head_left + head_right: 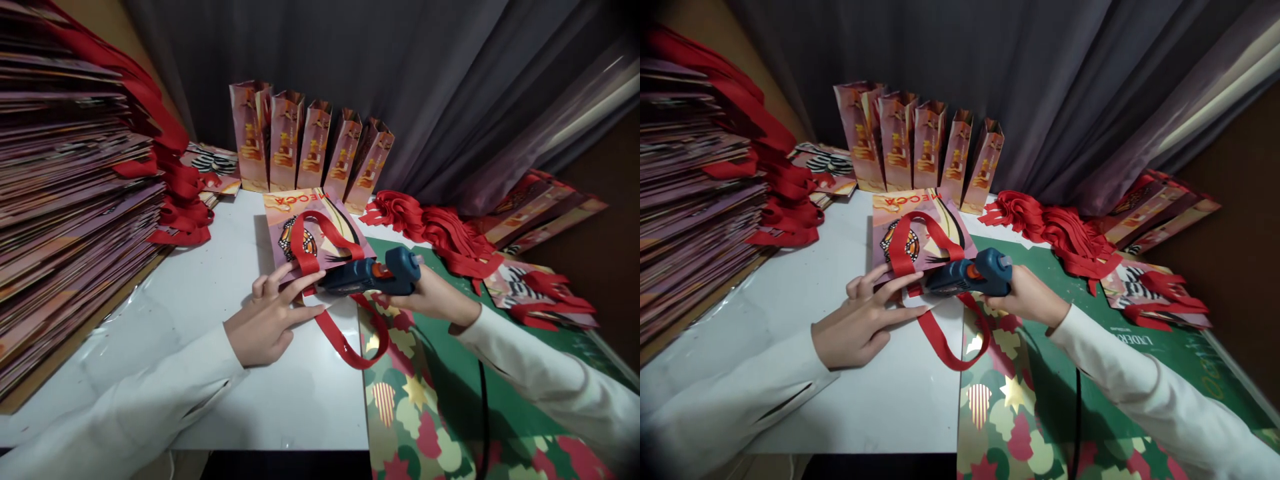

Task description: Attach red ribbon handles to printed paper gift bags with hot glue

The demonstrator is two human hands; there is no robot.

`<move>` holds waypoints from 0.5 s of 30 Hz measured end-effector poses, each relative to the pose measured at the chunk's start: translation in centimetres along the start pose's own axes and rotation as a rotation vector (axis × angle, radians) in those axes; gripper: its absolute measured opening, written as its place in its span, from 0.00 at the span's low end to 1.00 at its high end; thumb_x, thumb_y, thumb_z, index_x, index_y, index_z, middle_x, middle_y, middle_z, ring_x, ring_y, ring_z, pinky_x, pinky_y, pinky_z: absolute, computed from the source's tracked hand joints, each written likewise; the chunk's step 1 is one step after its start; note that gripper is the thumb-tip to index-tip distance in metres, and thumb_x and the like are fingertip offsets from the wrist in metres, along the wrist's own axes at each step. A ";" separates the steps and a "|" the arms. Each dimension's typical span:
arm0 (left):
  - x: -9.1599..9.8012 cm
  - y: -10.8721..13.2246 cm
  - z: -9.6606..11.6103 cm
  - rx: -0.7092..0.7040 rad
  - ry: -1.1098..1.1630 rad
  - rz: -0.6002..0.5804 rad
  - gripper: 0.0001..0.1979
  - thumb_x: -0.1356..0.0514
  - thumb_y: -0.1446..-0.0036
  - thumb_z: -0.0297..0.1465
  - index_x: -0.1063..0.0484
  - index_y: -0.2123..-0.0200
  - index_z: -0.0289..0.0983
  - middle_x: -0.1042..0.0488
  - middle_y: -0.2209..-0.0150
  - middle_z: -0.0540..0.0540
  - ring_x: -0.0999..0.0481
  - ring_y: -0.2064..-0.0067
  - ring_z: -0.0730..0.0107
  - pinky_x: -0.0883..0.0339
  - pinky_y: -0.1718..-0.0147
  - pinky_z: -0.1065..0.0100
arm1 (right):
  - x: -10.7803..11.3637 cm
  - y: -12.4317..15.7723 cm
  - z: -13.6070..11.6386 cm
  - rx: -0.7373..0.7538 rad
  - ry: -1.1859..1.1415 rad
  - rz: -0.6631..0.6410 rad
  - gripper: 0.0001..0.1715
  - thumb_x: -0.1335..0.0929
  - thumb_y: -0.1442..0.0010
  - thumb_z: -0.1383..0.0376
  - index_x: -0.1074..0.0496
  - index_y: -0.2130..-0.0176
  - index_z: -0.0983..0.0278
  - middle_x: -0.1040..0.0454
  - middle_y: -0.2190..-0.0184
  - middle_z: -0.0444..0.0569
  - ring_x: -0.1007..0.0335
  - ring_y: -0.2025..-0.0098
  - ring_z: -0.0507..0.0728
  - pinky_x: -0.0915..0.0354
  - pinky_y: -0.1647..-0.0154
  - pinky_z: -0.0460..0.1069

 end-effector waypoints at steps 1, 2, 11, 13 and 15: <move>0.0 0.0 0.0 0.002 0.005 -0.003 0.37 0.43 0.57 0.20 0.32 0.43 0.55 0.60 0.30 0.52 0.56 0.36 0.33 0.46 0.50 0.42 | 0.1 0.1 -0.1 -0.005 0.026 0.001 0.13 0.30 0.48 0.64 0.29 0.61 0.64 0.26 0.69 0.46 0.32 0.69 0.55 0.36 0.69 0.47; 0.0 0.0 0.0 0.003 0.010 -0.006 0.37 0.43 0.57 0.20 0.32 0.43 0.54 0.60 0.30 0.53 0.57 0.36 0.33 0.46 0.50 0.42 | 0.3 0.1 -0.2 -0.010 0.053 0.000 0.12 0.30 0.48 0.63 0.29 0.62 0.65 0.26 0.70 0.46 0.33 0.70 0.55 0.36 0.69 0.47; 0.1 -0.2 0.2 0.042 0.063 -0.032 0.35 0.44 0.58 0.20 0.30 0.46 0.53 0.59 0.30 0.55 0.56 0.35 0.37 0.43 0.51 0.47 | 1.9 1.1 0.0 -0.083 0.336 0.039 0.17 0.31 0.47 0.56 0.30 0.60 0.64 0.28 0.70 0.47 0.33 0.70 0.57 0.37 0.69 0.49; 0.3 -0.2 0.3 0.040 0.063 -0.034 0.35 0.44 0.58 0.20 0.30 0.46 0.53 0.59 0.30 0.54 0.56 0.35 0.38 0.42 0.52 0.47 | 2.1 1.3 0.0 -0.107 0.382 0.025 0.18 0.32 0.46 0.56 0.30 0.59 0.65 0.27 0.70 0.48 0.33 0.70 0.57 0.37 0.69 0.50; 0.3 -0.2 0.3 0.036 0.062 -0.029 0.35 0.44 0.58 0.20 0.30 0.46 0.53 0.57 0.30 0.54 0.56 0.35 0.38 0.42 0.52 0.48 | 2.4 1.4 -0.3 -0.117 0.405 0.022 0.16 0.32 0.46 0.57 0.30 0.60 0.65 0.27 0.69 0.49 0.32 0.69 0.58 0.36 0.67 0.50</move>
Point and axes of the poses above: each hand's wrist, its own y-axis away from the middle knuckle, its own x-axis out of the back of the hand, z = x × y, the point moved 4 cm from there along -y, towards the middle knuckle
